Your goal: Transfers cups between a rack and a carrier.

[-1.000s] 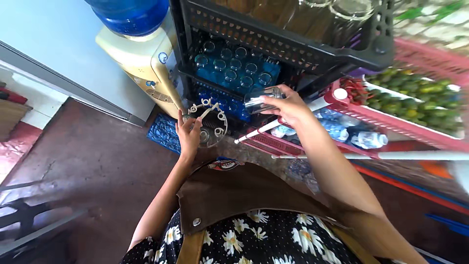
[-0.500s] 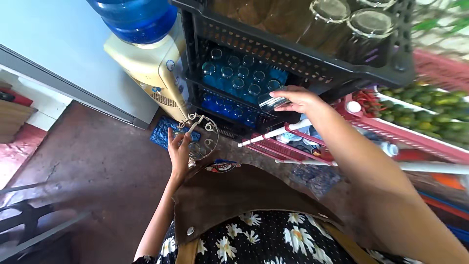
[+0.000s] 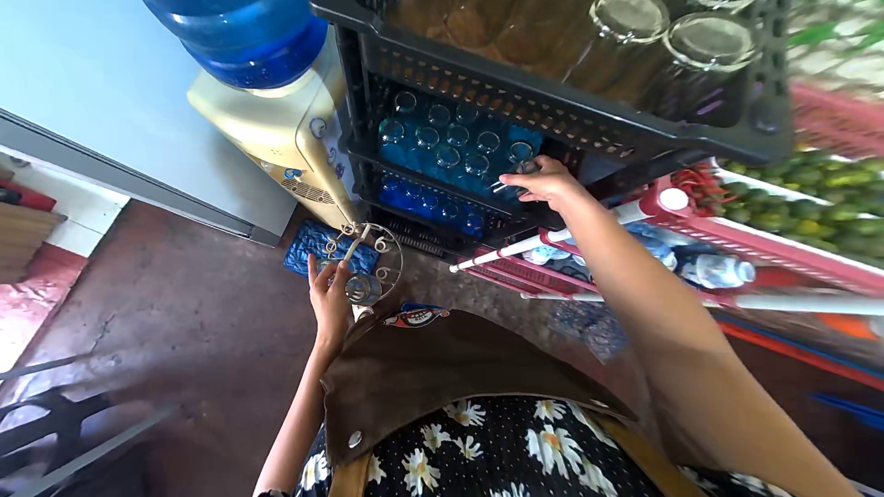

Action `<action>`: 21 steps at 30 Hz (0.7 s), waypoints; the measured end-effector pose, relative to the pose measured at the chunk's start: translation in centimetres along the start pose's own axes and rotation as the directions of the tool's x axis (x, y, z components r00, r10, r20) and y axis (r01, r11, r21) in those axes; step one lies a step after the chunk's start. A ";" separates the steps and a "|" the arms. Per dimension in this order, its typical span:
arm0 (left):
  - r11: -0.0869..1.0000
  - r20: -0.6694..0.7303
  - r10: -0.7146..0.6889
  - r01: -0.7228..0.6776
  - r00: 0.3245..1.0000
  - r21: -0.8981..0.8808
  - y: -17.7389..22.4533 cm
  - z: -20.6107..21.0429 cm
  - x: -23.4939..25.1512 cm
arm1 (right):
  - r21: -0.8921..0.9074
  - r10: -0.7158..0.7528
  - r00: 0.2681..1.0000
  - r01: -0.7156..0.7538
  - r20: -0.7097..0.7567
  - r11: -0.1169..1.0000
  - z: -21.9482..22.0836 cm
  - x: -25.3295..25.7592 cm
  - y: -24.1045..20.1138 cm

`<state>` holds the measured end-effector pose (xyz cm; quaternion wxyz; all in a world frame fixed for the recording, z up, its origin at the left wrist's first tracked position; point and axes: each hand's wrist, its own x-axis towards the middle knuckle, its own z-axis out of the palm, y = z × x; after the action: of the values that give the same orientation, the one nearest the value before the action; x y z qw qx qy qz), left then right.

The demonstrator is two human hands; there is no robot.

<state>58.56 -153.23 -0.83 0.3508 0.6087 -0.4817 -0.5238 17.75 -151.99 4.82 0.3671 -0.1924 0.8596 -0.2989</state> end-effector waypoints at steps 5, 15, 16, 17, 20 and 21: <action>0.999 0.018 -0.042 0.042 0.999 0.012 0.0 -0.3 -0.3 | -0.205 -0.052 0.998 0.054 0.018 0.977 -0.1 0.1 1.0; 0.998 0.008 -0.065 0.065 0.998 -0.027 -0.7 -1.0 -0.5 | -0.634 -0.173 0.969 0.247 0.178 0.733 -0.3 0.2 -1.2; 0.997 -0.003 -0.068 0.068 0.998 -0.038 -0.8 -1.2 -0.6 | -0.622 -0.190 0.963 0.269 0.191 0.736 -0.4 0.7 -0.8; 0.997 -0.014 -0.070 0.069 0.997 -0.045 -0.8 -1.4 -0.6 | -0.608 -0.199 0.960 0.280 0.198 0.743 -0.4 1.0 -0.5; 0.996 -0.048 -0.078 0.076 0.996 -0.048 -0.9 -1.9 -0.6 | -0.577 -0.220 0.964 0.265 0.148 0.773 -0.3 0.6 -0.3; 0.996 -0.061 -0.081 0.078 0.995 -0.045 -0.9 -2.1 -0.7 | -0.580 -0.205 0.971 0.239 0.126 0.779 -0.2 -0.1 -0.7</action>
<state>60.80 -152.50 -1.00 0.3574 0.6358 -0.4346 -0.5283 17.73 -152.40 5.44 0.2748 -0.4051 0.8704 -0.0523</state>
